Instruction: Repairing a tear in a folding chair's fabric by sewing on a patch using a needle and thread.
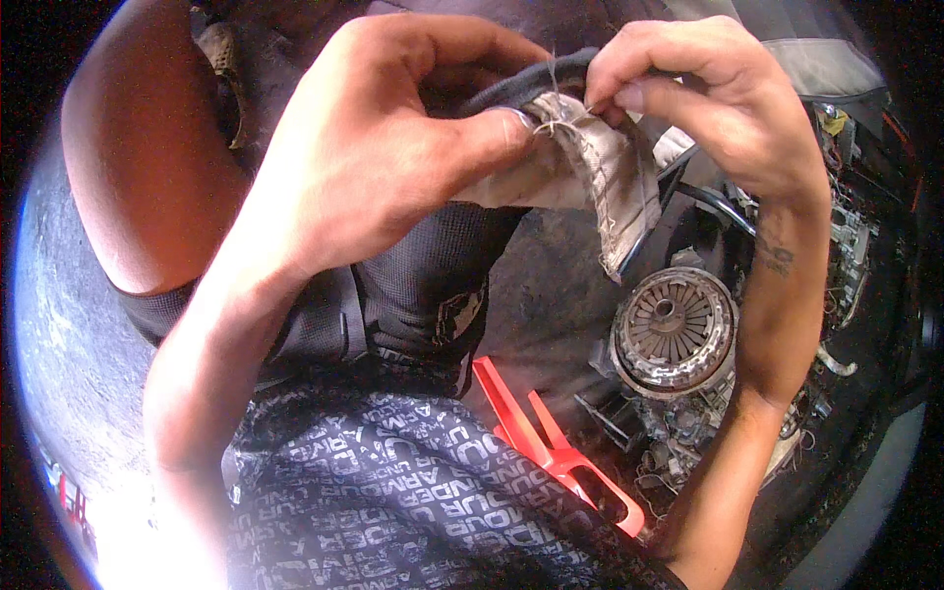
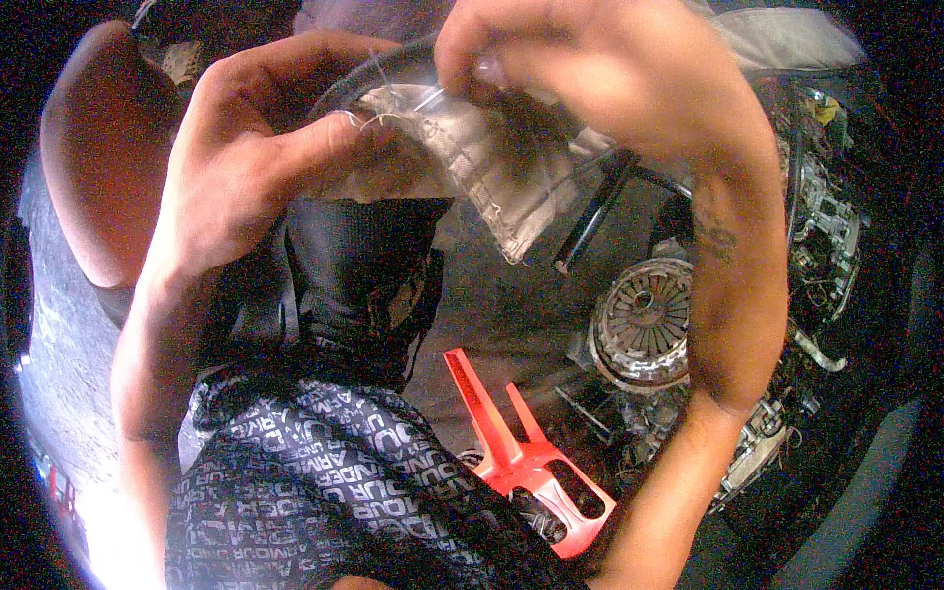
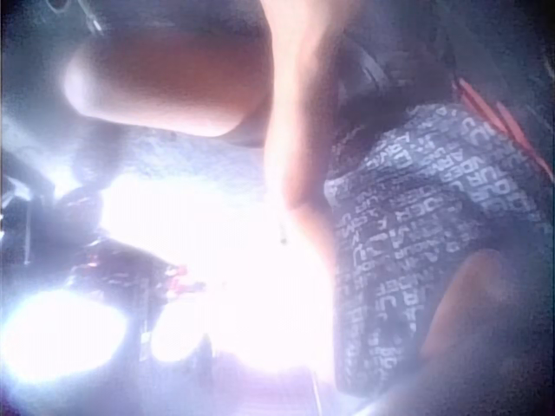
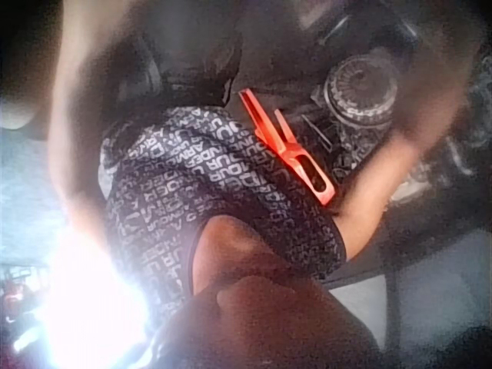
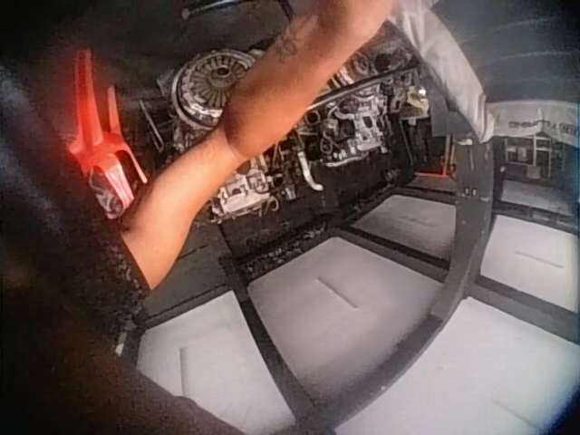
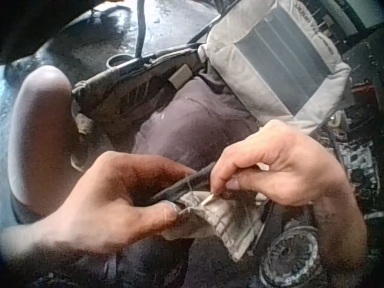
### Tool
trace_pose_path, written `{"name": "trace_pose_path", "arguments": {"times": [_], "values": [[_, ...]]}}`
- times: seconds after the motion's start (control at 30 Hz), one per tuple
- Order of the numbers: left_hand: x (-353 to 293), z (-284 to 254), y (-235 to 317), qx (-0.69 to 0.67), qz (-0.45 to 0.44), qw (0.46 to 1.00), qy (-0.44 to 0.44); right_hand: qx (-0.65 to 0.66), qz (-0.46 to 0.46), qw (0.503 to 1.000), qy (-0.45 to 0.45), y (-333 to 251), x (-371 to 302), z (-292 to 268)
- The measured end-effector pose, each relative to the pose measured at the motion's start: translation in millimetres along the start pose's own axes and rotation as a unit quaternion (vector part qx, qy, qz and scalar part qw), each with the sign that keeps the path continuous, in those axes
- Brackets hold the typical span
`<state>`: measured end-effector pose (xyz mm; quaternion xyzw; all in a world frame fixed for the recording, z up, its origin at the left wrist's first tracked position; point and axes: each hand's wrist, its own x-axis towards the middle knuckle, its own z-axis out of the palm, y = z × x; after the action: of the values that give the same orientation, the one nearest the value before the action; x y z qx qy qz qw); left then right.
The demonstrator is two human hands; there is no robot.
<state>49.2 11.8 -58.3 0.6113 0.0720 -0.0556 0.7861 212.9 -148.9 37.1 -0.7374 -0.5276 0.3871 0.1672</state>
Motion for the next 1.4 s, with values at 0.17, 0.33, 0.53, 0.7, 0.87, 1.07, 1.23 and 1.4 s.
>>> {"name": "trace_pose_path", "arguments": {"times": [0.17, 0.33, 0.53, 0.7, 0.87, 1.07, 1.23, 1.4], "values": [[-1, 1, -2, -0.032, -0.031, 0.999, 0.009, 0.032, 0.000, 0.999, 0.006, 4, -1, 7], [3, -13, 1, -0.048, -0.036, 0.997, -0.053, -0.003, -0.006, 0.999, 0.040, 0, -4, 9], [0, -14, 2, -0.104, -0.068, 0.989, -0.081, -0.067, -0.083, 0.992, 0.074, 4, -9, 12], [3, -13, -3, -0.037, 0.005, 0.997, -0.066, -0.053, -0.103, 0.982, 0.150, 12, -9, 30], [4, -13, 5, -0.040, -0.050, 0.996, -0.065, -0.032, -0.116, 0.976, 0.182, 8, -7, 43], [16, -21, 8, 0.008, -0.071, 0.994, -0.086, -0.066, -0.078, 0.978, 0.182, 8, -9, 31], [5, -30, 6, -0.110, -0.123, 0.983, -0.082, 0.009, 0.054, 0.938, 0.343, 45, -34, 7], [7, -19, 18, -0.035, -0.118, 0.990, -0.066, -0.281, 0.328, 0.802, 0.412, 160, -74, 23]]}}
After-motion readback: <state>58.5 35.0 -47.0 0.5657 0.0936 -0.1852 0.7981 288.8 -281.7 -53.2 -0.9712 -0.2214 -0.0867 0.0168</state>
